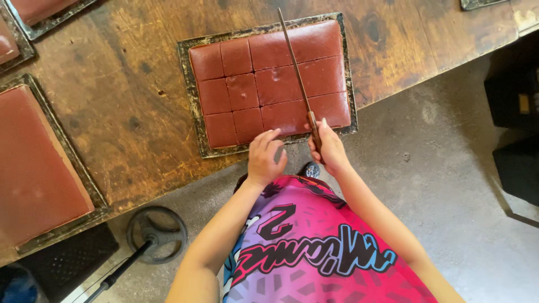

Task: The person slices a large rectangular tray of brownies into smaller squares using a long knife, using their left hand to steady the tray and guide the cuts.

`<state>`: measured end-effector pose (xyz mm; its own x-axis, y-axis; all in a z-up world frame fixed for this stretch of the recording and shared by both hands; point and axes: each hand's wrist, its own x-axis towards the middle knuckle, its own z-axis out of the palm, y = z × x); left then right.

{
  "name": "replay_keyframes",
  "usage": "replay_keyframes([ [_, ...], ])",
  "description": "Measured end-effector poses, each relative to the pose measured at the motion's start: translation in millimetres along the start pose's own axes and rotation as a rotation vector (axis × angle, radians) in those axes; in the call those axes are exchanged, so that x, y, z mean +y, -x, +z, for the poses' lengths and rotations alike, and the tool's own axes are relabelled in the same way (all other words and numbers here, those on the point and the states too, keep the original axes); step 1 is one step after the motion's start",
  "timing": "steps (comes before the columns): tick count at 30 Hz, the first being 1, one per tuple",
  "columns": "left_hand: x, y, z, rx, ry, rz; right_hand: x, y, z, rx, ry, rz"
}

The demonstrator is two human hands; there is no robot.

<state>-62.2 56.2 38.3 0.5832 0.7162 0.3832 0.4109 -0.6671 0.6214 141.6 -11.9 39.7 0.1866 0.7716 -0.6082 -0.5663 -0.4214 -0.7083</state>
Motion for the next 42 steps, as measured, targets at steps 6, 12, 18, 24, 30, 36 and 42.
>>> replay_keyframes([
  [6,-32.7,-4.0,-20.3,0.073,-0.006,-0.144,-9.1,-23.1,45.2,0.021,-0.073,0.038],
  [12,-47.8,-6.6,-32.1,0.032,0.057,-0.153,-3.7,-35.4,54.6,0.074,-0.107,0.067],
  [18,-57.8,-9.4,-34.2,0.026,0.081,-0.157,1.8,-39.9,58.7,0.085,-0.109,0.047],
  [24,-62.5,-11.1,-33.7,0.028,0.093,-0.156,1.6,-36.8,64.3,0.118,-0.106,0.058],
  [30,-67.5,-14.0,-42.0,0.017,0.12,-0.143,6.5,-35.4,70.5,0.163,-0.075,0.051],
  [36,-75.7,-17.7,-55.4,-0.012,0.122,-0.083,17.2,-35.0,66.9,0.189,-0.071,0.029],
  [42,-82.1,-21.2,-60.3,-0.008,0.11,-0.045,27.1,-29.5,60.8,0.174,-0.056,0.026],
])
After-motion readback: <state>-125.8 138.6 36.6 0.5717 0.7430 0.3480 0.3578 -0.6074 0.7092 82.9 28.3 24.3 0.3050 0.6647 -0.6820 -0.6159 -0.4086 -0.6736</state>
